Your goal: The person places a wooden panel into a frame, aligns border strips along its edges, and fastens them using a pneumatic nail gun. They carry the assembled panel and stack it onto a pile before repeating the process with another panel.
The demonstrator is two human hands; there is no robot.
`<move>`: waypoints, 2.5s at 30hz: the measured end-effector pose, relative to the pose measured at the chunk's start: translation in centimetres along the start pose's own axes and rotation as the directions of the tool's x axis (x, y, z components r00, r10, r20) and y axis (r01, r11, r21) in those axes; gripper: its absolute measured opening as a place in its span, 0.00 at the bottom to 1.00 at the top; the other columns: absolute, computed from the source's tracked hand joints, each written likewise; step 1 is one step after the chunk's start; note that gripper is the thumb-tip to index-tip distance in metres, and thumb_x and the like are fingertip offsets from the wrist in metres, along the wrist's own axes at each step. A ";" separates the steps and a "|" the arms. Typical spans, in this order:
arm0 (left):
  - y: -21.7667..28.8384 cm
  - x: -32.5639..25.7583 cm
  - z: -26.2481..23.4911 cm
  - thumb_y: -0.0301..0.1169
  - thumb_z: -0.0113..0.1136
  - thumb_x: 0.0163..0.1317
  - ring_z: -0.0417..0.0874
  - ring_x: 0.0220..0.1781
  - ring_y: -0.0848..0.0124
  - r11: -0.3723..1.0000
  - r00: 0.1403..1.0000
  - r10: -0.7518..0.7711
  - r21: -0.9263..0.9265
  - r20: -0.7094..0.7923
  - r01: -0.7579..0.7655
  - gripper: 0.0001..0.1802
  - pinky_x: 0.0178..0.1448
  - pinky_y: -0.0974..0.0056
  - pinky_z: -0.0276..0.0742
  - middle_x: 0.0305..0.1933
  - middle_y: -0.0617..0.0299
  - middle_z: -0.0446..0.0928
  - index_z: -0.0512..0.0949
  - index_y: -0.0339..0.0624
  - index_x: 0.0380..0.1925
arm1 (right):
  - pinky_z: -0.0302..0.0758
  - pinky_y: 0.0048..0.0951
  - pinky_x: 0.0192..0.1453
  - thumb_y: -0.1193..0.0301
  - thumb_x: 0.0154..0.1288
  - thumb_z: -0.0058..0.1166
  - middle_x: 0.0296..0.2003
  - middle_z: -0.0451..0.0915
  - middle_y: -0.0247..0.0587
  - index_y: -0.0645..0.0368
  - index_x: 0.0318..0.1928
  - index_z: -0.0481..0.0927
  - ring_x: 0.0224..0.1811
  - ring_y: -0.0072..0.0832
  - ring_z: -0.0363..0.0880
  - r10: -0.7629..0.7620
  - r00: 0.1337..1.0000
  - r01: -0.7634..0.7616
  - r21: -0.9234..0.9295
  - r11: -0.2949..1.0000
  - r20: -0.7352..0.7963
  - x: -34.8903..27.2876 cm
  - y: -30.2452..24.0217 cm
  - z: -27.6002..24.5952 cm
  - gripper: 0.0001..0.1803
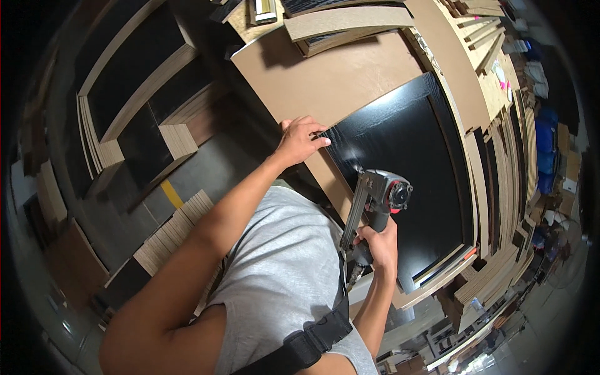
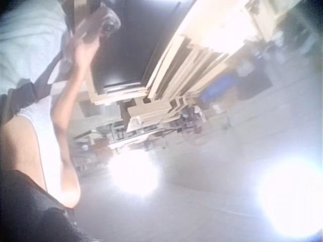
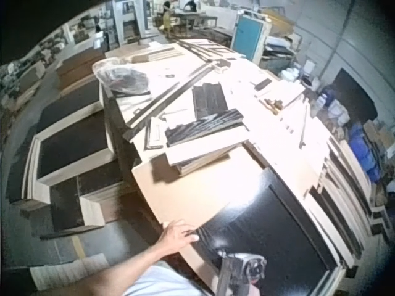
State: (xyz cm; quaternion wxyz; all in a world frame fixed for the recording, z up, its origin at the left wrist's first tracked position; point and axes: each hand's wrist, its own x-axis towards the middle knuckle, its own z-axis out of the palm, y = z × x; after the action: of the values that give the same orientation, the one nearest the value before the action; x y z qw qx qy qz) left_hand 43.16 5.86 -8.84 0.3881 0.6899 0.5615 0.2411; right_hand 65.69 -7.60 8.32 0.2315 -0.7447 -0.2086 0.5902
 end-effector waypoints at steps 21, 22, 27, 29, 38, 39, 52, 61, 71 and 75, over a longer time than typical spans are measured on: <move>-0.6 0.0 0.2 0.44 0.74 0.54 0.80 0.47 0.67 0.997 0.997 0.073 -0.026 -0.038 -0.074 0.16 0.55 0.55 0.58 0.38 0.67 0.81 0.88 0.53 0.40 | 0.77 0.31 0.27 0.82 0.49 0.54 0.25 0.78 0.40 0.68 0.42 0.76 0.21 0.28 0.79 -0.087 0.989 0.123 -0.331 0.936 0.120 4.3 -7.0 5.3 0.16; -0.6 0.1 0.2 0.44 0.74 0.54 0.80 0.46 0.67 0.996 0.995 0.088 -0.024 -0.046 -0.090 0.15 0.55 0.55 0.58 0.38 0.67 0.80 0.87 0.53 0.40 | 0.77 0.31 0.27 0.82 0.49 0.54 0.25 0.78 0.40 0.68 0.42 0.76 0.21 0.28 0.79 -0.095 0.989 0.127 -0.323 0.938 0.113 4.5 -6.9 5.2 0.16; -0.6 0.2 0.4 0.44 0.74 0.53 0.80 0.47 0.66 0.998 0.999 0.036 -0.044 0.004 -0.036 0.15 0.56 0.56 0.58 0.39 0.66 0.81 0.88 0.54 0.40 | 0.76 0.31 0.26 0.82 0.49 0.56 0.26 0.78 0.40 0.66 0.46 0.77 0.21 0.27 0.80 -0.141 0.983 0.169 -0.293 0.941 0.116 3.9 -6.1 5.0 0.19; -0.8 0.4 0.3 0.44 0.75 0.52 0.81 0.49 0.66 0.997 0.999 -0.021 -0.073 0.033 0.023 0.16 0.57 0.56 0.58 0.41 0.65 0.82 0.88 0.54 0.39 | 0.75 0.30 0.26 0.82 0.49 0.57 0.26 0.78 0.39 0.67 0.46 0.77 0.20 0.26 0.79 -0.178 0.976 0.205 -0.246 0.948 0.127 3.3 -4.6 3.9 0.19; 0.7 1.1 2.2 0.46 0.76 0.49 0.84 0.37 0.70 0.996 0.993 -0.084 -0.014 -0.079 0.083 0.19 0.55 0.63 0.68 0.36 0.64 0.84 0.87 0.47 0.37 | 0.76 0.28 0.27 0.83 0.51 0.55 0.26 0.80 0.37 0.65 0.47 0.78 0.21 0.24 0.78 -0.109 0.953 0.088 -0.087 0.992 -0.283 -4.7 6.7 -8.0 0.19; 0.9 1.0 2.5 0.48 0.76 0.49 0.85 0.38 0.71 0.993 0.987 -0.107 -0.060 -0.120 0.100 0.21 0.57 0.62 0.69 0.36 0.64 0.84 0.87 0.46 0.37 | 0.76 0.27 0.27 0.83 0.51 0.55 0.27 0.80 0.37 0.65 0.48 0.78 0.21 0.23 0.78 -0.091 0.937 0.074 -0.061 0.995 -0.338 -5.7 8.2 -9.4 0.20; 0.2 2.4 3.0 0.41 0.66 0.68 0.76 0.34 0.70 0.968 0.960 -0.231 0.059 -0.161 0.243 0.19 0.44 0.62 0.74 0.30 0.59 0.80 0.81 0.32 0.34 | 0.79 0.33 0.31 0.82 0.51 0.54 0.28 0.79 0.42 0.67 0.49 0.75 0.24 0.30 0.81 0.141 0.619 0.078 0.239 0.968 -0.773 -14.4 27.6 -25.6 0.21; 0.4 1.0 4.1 0.39 0.61 0.71 0.73 0.23 0.73 0.956 0.934 -0.286 -0.002 -0.216 0.292 0.17 0.28 0.65 0.69 0.31 0.62 0.78 0.79 0.35 0.46 | 0.76 0.52 0.56 0.72 0.55 0.54 0.47 0.82 0.67 0.54 0.68 0.69 0.52 0.61 0.81 0.176 0.454 -0.383 -0.012 0.924 -0.874 -9.5 39.8 -38.7 0.36; 6.9 4.6 3.2 0.59 0.61 0.61 0.44 0.81 0.38 0.187 0.419 -0.901 -0.771 0.112 0.609 0.61 0.81 0.37 0.41 0.77 0.27 0.38 0.39 0.32 0.77 | 0.73 0.48 0.62 0.68 0.58 0.61 0.55 0.79 0.68 0.59 0.75 0.59 0.56 0.60 0.78 0.135 0.398 -0.306 0.008 0.952 -0.908 -4.4 40.7 -41.1 0.44; 9.8 3.4 3.3 0.61 0.62 0.59 0.36 0.82 0.36 0.291 0.532 -0.839 -0.732 0.113 0.616 0.64 0.80 0.34 0.41 0.80 0.28 0.29 0.34 0.36 0.78 | 0.73 0.47 0.62 0.71 0.60 0.61 0.53 0.79 0.58 0.64 0.64 0.74 0.55 0.57 0.78 -0.046 0.238 -0.283 -0.115 0.952 -0.970 -4.2 42.0 -39.4 0.30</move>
State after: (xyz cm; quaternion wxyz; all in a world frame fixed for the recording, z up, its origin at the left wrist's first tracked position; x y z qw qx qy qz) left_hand 52.24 7.56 -3.22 0.5945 0.1041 0.7278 0.3256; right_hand 104.81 -47.78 -5.54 0.1619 -0.9859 -0.0423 -0.0089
